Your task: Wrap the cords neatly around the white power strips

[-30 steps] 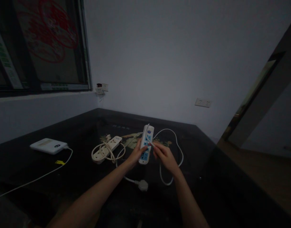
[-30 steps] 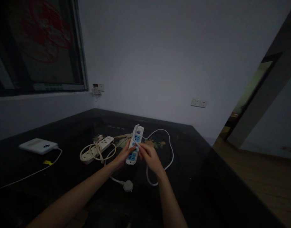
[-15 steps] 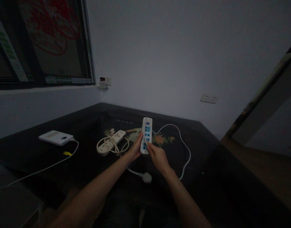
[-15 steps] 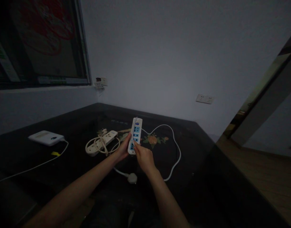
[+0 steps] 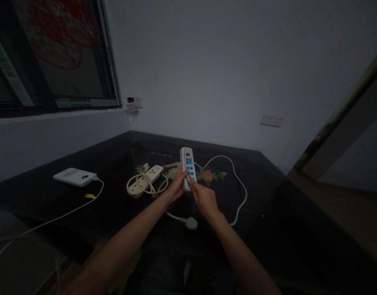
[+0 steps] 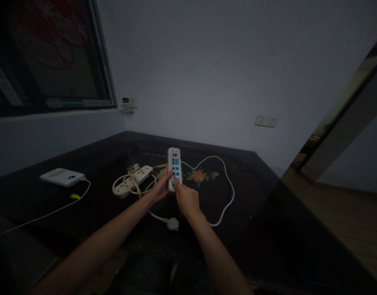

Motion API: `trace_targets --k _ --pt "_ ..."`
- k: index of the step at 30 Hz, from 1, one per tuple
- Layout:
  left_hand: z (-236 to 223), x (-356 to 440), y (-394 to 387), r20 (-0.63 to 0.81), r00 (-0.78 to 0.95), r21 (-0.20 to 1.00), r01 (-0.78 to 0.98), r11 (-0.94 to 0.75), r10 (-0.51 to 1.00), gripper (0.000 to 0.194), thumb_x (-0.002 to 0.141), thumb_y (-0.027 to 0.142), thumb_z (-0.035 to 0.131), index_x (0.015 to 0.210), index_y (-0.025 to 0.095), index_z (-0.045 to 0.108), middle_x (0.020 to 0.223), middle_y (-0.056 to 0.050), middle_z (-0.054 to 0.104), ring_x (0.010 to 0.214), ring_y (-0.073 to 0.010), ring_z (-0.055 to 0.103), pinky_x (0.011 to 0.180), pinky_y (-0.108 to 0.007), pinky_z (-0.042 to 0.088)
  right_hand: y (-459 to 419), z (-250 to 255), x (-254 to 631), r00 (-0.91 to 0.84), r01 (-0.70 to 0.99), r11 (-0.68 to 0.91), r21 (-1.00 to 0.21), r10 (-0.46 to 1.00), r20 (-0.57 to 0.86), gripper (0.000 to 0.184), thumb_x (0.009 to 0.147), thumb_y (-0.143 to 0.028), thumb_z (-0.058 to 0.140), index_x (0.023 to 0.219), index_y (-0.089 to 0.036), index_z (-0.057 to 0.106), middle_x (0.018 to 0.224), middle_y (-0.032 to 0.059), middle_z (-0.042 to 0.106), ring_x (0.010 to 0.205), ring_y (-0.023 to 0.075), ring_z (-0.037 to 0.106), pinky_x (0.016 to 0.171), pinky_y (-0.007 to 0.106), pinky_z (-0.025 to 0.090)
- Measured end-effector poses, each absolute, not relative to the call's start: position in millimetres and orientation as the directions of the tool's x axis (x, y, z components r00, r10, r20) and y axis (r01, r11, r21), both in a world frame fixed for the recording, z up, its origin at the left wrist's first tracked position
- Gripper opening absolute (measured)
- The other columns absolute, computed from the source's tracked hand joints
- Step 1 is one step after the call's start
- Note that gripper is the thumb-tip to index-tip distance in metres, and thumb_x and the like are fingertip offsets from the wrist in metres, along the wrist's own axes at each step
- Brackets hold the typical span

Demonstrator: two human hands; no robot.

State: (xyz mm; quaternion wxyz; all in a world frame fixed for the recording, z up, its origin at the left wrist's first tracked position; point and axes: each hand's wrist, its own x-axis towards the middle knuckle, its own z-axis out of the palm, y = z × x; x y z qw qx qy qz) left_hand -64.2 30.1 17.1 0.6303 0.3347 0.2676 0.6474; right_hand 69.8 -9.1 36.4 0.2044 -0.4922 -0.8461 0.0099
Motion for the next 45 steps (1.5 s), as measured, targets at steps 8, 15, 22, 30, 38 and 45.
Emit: trace_targets --k 8,15,22,30,38,45 --pt "11.5 -66.2 35.2 0.106 0.008 0.782 -0.619 -0.078 0.994 0.035 0.079 0.028 0.067 0.11 0.021 0.051 0.093 -0.003 0.068 0.076 -0.0151 0.068 0.07 -0.026 0.055 -1.5 31.9 76.2 -0.403 0.741 0.557 -0.376 0.816 0.413 0.038 0.094 -0.029 0.045 0.131 -0.028 0.053 0.103 0.0057 0.073 0.085 0.0196 0.068 0.068 0.025 0.043" --pt "17.3 -68.9 37.2 0.064 -0.049 0.789 -0.609 -0.08 0.997 0.027 0.085 0.029 0.061 0.107 0.016 0.053 0.099 -0.01 0.07 0.082 -0.0209 0.07 0.072 -0.035 0.057 26.9 31.7 100.1 -0.36 0.61 0.544 -0.577 0.838 0.41 0.02 0.084 -0.037 0.06 0.09 -0.02 0.068 0.067 0.001 0.065 0.061 0.0153 0.057 0.057 0.023 0.036" --pt "23.5 -69.1 30.7 0.086 -0.027 0.839 -0.537 -0.088 0.996 0.03 0.081 0.028 0.065 0.107 0.015 0.057 0.094 -0.01 0.071 0.078 -0.024 0.071 0.061 -0.032 0.058 50.4 30.6 126.7 -0.41 0.486 0.535 -0.691 0.838 0.36 0.031 0.079 -0.043 0.06 0.066 -0.016 0.063 0.063 0.0007 0.058 0.06 0.0135 0.049 0.058 0.025 0.033" --pt "26.6 -73.1 31.8 0.11 -0.027 0.865 -0.49 -0.109 0.994 0.033 0.077 0.027 0.067 0.107 0.014 0.061 0.093 -0.011 0.072 0.075 -0.0223 0.071 0.057 -0.028 0.057 46.3 37.3 144.4 -0.545 0.372 0.247 -0.895 0.839 0.005 0.042 0.078 -0.057 0.054 0.072 -0.016 0.055 0.051 -0.0064 0.043 0.044 0.0067 0.033 0.044 0.022 0.021" --pt "19.0 -74.3 37.6 0.061 -0.02 0.876 -0.478 -0.063 0.998 0.033 0.077 0.027 0.069 0.105 0.011 0.063 0.083 -0.011 0.073 0.066 -0.0204 0.07 0.05 -0.024 0.053 44.4 35.6 137.9 -0.554 0.33 0.275 -0.903 0.831 0.05 0.045 0.078 -0.057 0.055 0.078 -0.013 0.063 0.05 -0.0076 0.038 0.047 0.0075 0.034 0.046 0.022 0.022" --pt "22.5 -70.6 31.9 0.037 -0.01 0.815 -0.578 -0.036 0.999 0.036 0.08 0.029 0.067 0.111 0.012 0.06 0.092 -0.012 0.072 0.075 -0.0205 0.071 0.063 -0.029 0.057 38.2 36.2 118.8 -0.626 0.28 0.396 -0.874 0.766 0.147 0.038 0.081 -0.047 0.055 0.08 -0.012 0.067 0.053 -0.0052 0.044 0.049 0.0081 0.035 0.048 0.023 0.024"
